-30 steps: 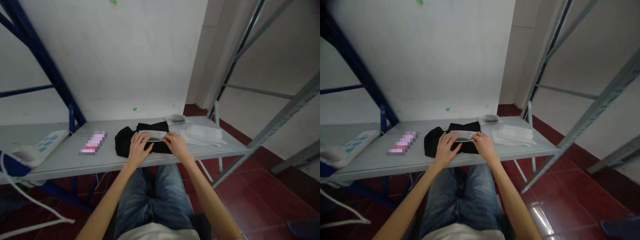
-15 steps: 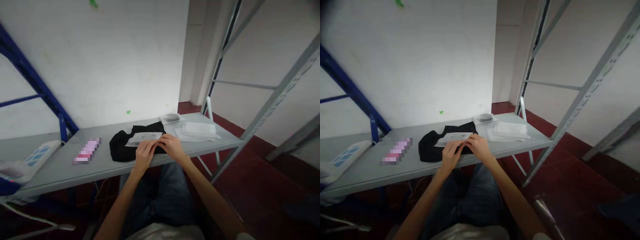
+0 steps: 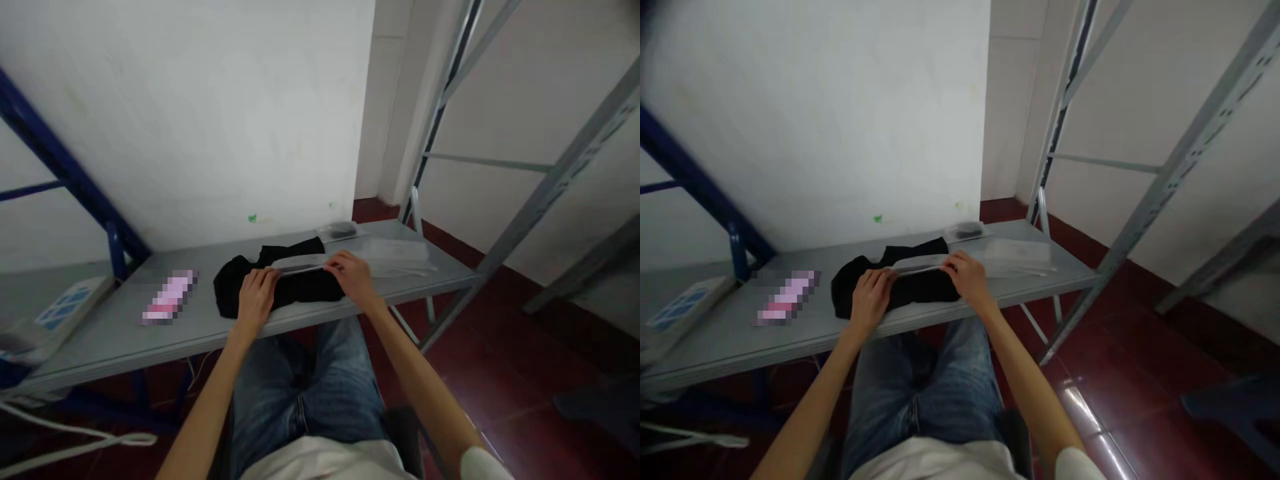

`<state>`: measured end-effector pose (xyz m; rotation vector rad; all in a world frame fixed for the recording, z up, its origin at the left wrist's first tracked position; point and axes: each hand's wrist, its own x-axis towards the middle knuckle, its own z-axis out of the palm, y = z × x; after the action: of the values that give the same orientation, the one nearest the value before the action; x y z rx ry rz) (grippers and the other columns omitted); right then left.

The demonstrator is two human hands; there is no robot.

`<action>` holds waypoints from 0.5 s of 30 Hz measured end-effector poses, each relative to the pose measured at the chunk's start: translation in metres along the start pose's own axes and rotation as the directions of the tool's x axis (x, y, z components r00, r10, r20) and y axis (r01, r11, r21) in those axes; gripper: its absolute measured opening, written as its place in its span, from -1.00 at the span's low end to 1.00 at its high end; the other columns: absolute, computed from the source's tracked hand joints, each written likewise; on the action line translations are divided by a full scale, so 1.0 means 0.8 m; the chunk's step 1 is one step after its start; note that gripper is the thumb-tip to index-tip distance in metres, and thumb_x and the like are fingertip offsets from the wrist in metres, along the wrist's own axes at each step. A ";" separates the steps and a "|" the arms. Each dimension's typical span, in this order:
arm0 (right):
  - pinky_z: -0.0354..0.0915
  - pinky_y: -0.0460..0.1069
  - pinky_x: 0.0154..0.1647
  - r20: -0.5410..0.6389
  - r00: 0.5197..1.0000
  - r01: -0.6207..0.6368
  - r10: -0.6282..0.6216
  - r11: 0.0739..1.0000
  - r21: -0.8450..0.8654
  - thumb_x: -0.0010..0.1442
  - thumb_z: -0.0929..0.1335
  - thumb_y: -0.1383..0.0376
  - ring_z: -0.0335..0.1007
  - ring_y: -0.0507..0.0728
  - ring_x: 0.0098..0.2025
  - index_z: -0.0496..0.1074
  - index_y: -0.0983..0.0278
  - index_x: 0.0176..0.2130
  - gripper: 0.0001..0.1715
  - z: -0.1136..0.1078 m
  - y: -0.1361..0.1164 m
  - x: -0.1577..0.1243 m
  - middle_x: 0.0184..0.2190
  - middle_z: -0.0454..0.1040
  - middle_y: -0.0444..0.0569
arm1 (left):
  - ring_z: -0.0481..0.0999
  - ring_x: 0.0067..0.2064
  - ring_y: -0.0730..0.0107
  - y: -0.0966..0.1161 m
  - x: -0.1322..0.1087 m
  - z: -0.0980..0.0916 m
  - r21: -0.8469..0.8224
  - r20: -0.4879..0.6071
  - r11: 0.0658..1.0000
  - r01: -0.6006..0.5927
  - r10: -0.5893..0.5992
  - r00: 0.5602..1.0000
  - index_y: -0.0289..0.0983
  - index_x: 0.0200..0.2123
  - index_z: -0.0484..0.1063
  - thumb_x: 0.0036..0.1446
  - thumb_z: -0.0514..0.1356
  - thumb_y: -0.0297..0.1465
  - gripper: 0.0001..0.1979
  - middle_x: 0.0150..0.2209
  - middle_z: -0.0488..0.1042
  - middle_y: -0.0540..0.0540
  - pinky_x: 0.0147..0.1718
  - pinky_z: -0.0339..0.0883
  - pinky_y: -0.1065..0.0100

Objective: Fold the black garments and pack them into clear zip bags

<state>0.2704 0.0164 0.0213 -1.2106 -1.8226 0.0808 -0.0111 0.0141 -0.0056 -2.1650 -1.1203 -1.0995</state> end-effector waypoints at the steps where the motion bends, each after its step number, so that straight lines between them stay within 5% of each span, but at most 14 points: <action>1: 0.42 -0.03 -0.19 -0.013 1.000 -0.006 0.006 1.000 0.012 0.35 0.43 0.24 0.52 0.12 -0.25 0.58 0.17 -0.31 -0.83 -0.002 0.003 0.001 -0.24 0.57 -0.07 | 0.51 -0.06 0.11 0.000 -0.001 0.000 0.010 -0.002 1.000 0.021 -0.021 1.000 -0.22 -0.02 0.50 0.43 0.10 -0.42 -0.81 -0.07 0.60 -0.21 -0.08 0.34 0.14; 7: 0.49 -0.01 -0.19 -0.038 0.999 -0.024 0.028 0.995 0.101 0.37 0.38 0.21 0.54 0.12 -0.24 0.55 0.19 -0.29 -0.80 -0.009 0.013 0.000 -0.24 0.55 -0.05 | 0.50 -0.03 0.10 0.006 -0.007 -0.004 0.048 -0.008 0.986 0.157 -0.157 0.988 -0.22 -0.06 0.46 0.45 0.06 -0.39 -0.82 -0.08 0.55 -0.21 -0.05 0.36 0.14; 15: 0.46 0.00 -0.22 0.031 0.999 0.021 -0.020 1.000 -0.005 0.36 0.31 0.34 0.50 0.05 -0.36 0.51 0.20 -0.02 -0.75 -0.003 -0.017 -0.006 0.09 0.47 0.06 | 0.54 0.03 0.20 0.010 -0.007 -0.005 -0.112 0.044 0.966 0.234 -0.230 0.972 -0.20 0.06 0.34 0.49 -0.02 -0.38 -0.79 0.00 0.52 -0.19 -0.08 0.47 0.26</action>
<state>0.2632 0.0044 0.0265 -1.2005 -1.8632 0.0835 -0.0084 0.0046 -0.0084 -2.1858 -1.3840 -1.2640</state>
